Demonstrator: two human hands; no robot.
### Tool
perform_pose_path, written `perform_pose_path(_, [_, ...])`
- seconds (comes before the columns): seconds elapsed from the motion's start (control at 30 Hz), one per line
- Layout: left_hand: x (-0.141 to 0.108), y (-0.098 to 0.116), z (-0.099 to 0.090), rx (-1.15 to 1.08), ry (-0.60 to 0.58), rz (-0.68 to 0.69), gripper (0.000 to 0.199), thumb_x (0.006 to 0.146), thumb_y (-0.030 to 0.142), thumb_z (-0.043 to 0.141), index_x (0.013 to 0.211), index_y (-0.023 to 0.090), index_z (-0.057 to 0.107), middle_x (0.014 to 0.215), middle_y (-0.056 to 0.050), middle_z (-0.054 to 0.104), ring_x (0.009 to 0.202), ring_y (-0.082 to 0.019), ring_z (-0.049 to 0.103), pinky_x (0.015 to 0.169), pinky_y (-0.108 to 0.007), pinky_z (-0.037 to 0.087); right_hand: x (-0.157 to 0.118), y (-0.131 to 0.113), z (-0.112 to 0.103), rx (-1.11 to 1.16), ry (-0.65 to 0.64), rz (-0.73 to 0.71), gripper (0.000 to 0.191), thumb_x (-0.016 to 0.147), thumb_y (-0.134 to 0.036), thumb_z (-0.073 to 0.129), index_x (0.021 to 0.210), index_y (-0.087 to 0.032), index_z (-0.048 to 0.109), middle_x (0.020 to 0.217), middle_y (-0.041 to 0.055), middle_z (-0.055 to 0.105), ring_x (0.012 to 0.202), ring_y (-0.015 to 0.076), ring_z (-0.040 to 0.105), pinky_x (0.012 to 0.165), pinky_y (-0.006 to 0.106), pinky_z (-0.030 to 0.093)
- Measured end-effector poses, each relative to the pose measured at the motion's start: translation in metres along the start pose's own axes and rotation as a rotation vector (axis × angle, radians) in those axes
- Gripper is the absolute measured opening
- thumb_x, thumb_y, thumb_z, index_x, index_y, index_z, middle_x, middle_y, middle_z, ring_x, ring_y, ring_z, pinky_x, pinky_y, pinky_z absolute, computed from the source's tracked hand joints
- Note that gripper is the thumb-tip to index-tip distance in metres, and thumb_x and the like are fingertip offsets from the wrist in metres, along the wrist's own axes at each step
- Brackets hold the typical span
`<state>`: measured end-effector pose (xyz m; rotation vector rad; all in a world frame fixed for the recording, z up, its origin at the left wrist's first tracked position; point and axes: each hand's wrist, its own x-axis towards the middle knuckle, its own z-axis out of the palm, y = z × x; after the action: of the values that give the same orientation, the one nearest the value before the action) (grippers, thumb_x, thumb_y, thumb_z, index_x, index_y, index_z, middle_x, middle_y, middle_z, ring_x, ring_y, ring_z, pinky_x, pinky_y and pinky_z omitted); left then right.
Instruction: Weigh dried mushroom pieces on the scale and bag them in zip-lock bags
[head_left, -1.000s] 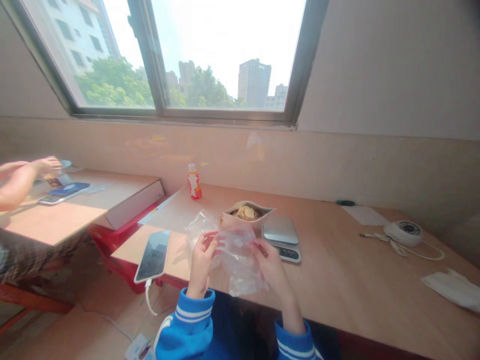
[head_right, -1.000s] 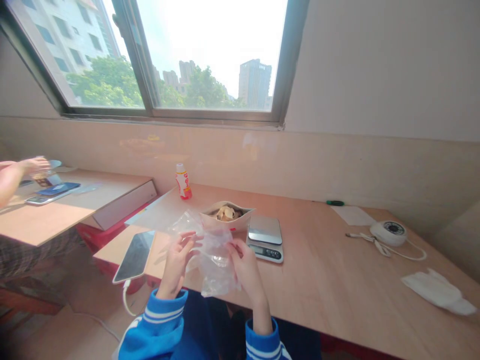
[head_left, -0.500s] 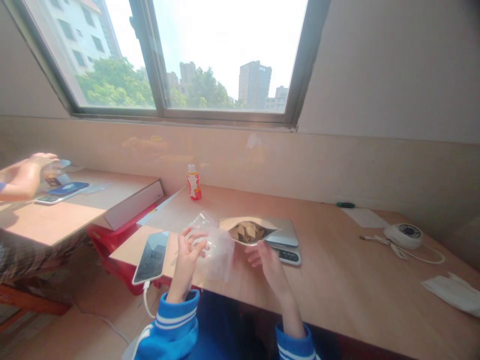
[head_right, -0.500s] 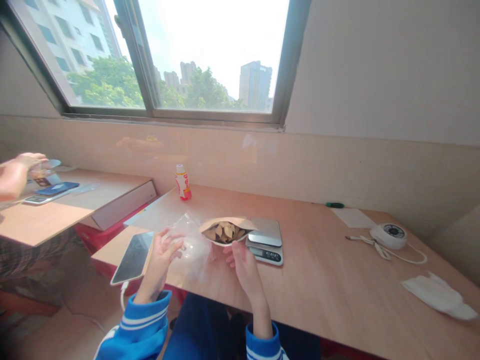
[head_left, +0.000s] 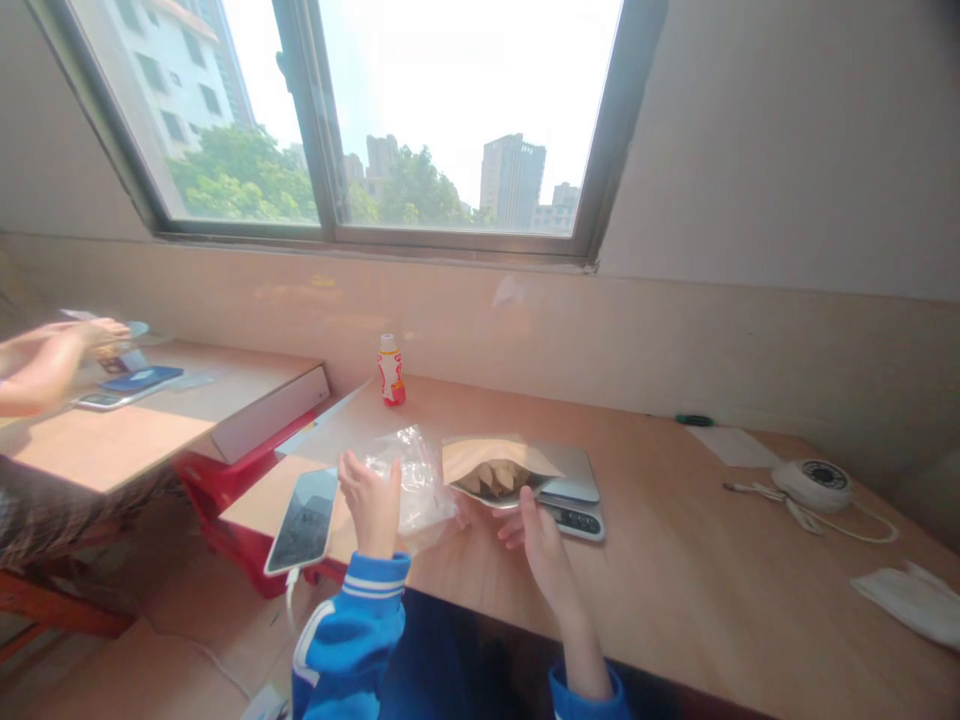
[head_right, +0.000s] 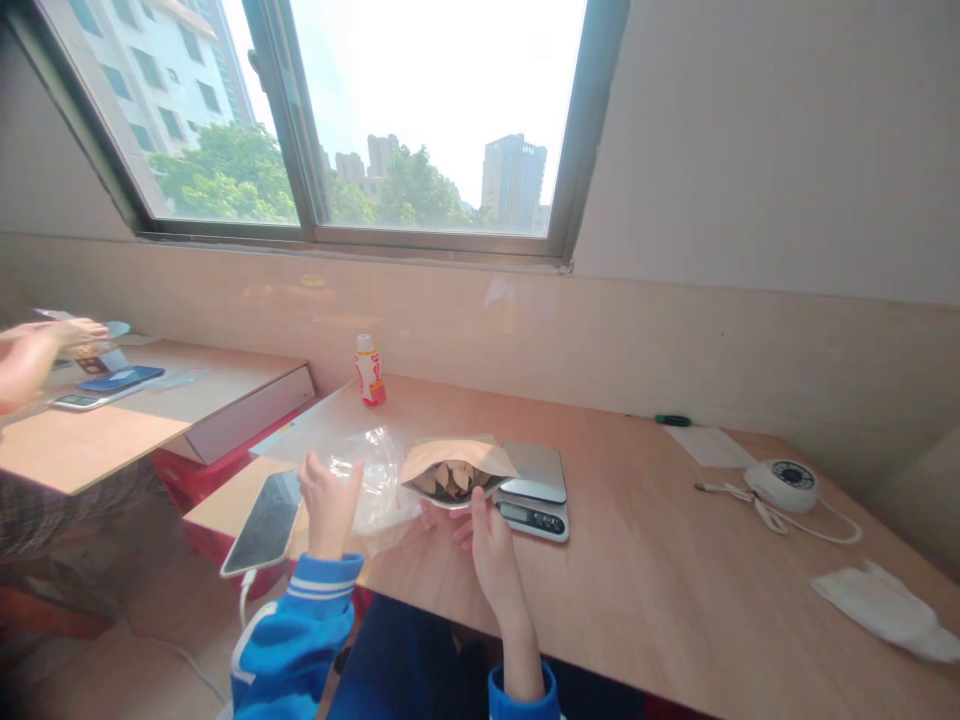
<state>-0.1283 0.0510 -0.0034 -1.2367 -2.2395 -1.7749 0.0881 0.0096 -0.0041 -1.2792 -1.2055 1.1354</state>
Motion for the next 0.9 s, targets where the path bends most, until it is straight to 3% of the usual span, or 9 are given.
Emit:
perform_pose_path(0.07, [-0.008, 0.003, 0.001, 0.05, 0.052, 0.218, 0.059, 0.082, 0.027, 0.055, 0.135, 0.009, 0.035, 0.141, -0.024, 0.037, 0.137, -0.033, 0.03, 0.11, -0.053, 0.029, 0.002, 0.001, -0.002, 0.017, 0.012, 0.008, 0.063, 0.082, -0.074, 0.033, 0.068, -0.021, 0.065, 0.065, 0.0097, 0.066, 0.059, 0.0223, 0.062, 0.058, 0.035, 0.051])
perform_pose_path(0.13, [-0.015, 0.0, 0.005, 0.055, -0.015, 0.347, 0.05, 0.088, 0.025, 0.044, 0.136, 0.016, 0.037, 0.142, -0.018, 0.04, 0.135, -0.027, 0.036, 0.11, -0.047, 0.032, 0.004, 0.002, -0.003, 0.012, 0.025, -0.003, 0.064, 0.083, -0.073, 0.032, 0.067, -0.02, 0.066, 0.067, 0.0104, 0.068, 0.06, 0.0229, 0.063, 0.061, 0.036, 0.052])
perform_pose_path(0.2, [-0.023, -0.013, 0.017, 0.141, -0.209, 0.42, 0.045, 0.088, 0.025, 0.042, 0.132, 0.017, 0.044, 0.141, -0.017, 0.043, 0.133, -0.03, 0.038, 0.107, -0.049, 0.034, 0.004, 0.004, -0.003, -0.018, 0.039, -0.026, 0.065, 0.085, -0.071, 0.031, 0.067, -0.02, 0.066, 0.066, 0.01, 0.068, 0.062, 0.0228, 0.064, 0.066, 0.037, 0.052])
perform_pose_path(0.3, [-0.036, -0.043, 0.041, 0.343, -0.593, 0.452, 0.04, 0.085, 0.022, 0.045, 0.122, 0.014, 0.055, 0.132, -0.018, 0.054, 0.126, -0.033, 0.047, 0.102, -0.05, 0.039, 0.004, 0.008, 0.0, -0.076, 0.03, -0.056, 0.063, 0.088, -0.068, 0.03, 0.069, -0.021, 0.067, 0.064, 0.0083, 0.067, 0.064, 0.0222, 0.064, 0.069, 0.035, 0.051])
perform_pose_path(0.33, [-0.04, -0.052, 0.049, 0.401, -0.657, 0.456, 0.04, 0.085, 0.022, 0.044, 0.123, 0.014, 0.055, 0.133, -0.018, 0.053, 0.125, -0.033, 0.048, 0.103, -0.049, 0.038, 0.005, 0.011, 0.002, -0.089, 0.021, -0.064, 0.063, 0.088, -0.067, 0.029, 0.071, -0.021, 0.067, 0.064, 0.008, 0.067, 0.064, 0.022, 0.064, 0.068, 0.034, 0.051])
perform_pose_path(0.47, [-0.049, -0.072, 0.061, 0.437, -0.669, 0.461, 0.044, 0.089, 0.022, 0.037, 0.128, 0.01, 0.052, 0.135, -0.019, 0.052, 0.129, -0.034, 0.043, 0.105, -0.052, 0.034, 0.023, 0.024, 0.015, -0.159, -0.036, 0.019, 0.064, 0.092, -0.062, 0.022, 0.071, -0.018, 0.064, 0.061, 0.0081, 0.064, 0.057, 0.0201, 0.061, 0.054, 0.031, 0.047])
perform_pose_path(0.57, [-0.051, -0.074, 0.058, 0.445, -0.668, 0.472, 0.045, 0.091, 0.025, 0.035, 0.13, 0.009, 0.05, 0.134, -0.019, 0.053, 0.129, -0.033, 0.043, 0.106, -0.05, 0.034, 0.046, 0.032, 0.027, -0.213, -0.11, 0.149, 0.059, 0.095, -0.052, 0.018, 0.074, -0.016, 0.06, 0.06, 0.0067, 0.062, 0.045, 0.0165, 0.057, 0.041, 0.027, 0.04])
perform_pose_path(0.7, [-0.054, -0.077, 0.054, 0.531, -0.656, 0.558, 0.043, 0.091, 0.021, 0.035, 0.127, 0.01, 0.054, 0.14, -0.02, 0.047, 0.133, -0.033, 0.04, 0.109, -0.048, 0.03, 0.065, 0.039, 0.037, -0.292, -0.17, 0.22, 0.046, 0.097, -0.039, 0.023, 0.074, -0.017, 0.056, 0.049, 0.0005, 0.055, 0.033, 0.0131, 0.05, 0.033, 0.024, 0.033])
perform_pose_path(0.9, [-0.059, -0.082, 0.05, 0.651, -0.659, 0.692, 0.038, 0.091, 0.018, 0.036, 0.118, 0.01, 0.061, 0.137, -0.018, 0.051, 0.133, -0.03, 0.04, 0.109, -0.048, 0.031, 0.044, 0.05, 0.038, -0.375, -0.204, 0.243, 0.036, 0.092, -0.039, 0.039, 0.066, -0.02, 0.055, 0.039, -0.0049, 0.045, 0.026, 0.0111, 0.04, 0.033, 0.023, 0.028])
